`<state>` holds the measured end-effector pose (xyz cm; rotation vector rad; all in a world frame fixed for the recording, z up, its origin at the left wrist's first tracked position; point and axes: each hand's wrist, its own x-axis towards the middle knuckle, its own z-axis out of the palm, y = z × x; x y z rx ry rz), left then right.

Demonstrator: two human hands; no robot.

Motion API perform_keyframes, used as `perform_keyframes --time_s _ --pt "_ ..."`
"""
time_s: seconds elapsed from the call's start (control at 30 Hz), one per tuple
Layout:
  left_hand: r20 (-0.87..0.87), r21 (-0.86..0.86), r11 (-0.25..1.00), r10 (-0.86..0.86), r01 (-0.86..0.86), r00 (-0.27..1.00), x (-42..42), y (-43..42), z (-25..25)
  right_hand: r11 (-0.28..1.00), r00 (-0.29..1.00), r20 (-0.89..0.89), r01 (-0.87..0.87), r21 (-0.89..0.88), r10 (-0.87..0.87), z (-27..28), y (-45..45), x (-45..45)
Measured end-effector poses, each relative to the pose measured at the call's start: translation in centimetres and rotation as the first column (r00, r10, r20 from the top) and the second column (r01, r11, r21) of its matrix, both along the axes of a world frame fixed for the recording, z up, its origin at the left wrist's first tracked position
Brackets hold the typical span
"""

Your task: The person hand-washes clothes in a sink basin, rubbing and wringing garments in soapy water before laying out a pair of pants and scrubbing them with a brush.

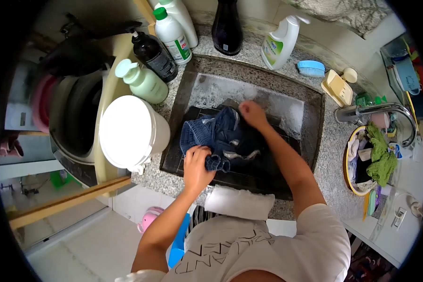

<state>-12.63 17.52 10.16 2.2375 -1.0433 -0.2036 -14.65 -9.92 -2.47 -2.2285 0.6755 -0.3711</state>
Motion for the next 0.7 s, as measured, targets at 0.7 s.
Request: perform_keyframes --time_s 0.7 --pt "-0.114 -0.010 0.882 -0.470 0.472 0.876 -0.9 -0.2 6.2 1.000 0.991 -0.136 0.007 0.026 -0.003 15.5 2.5 -2.9"
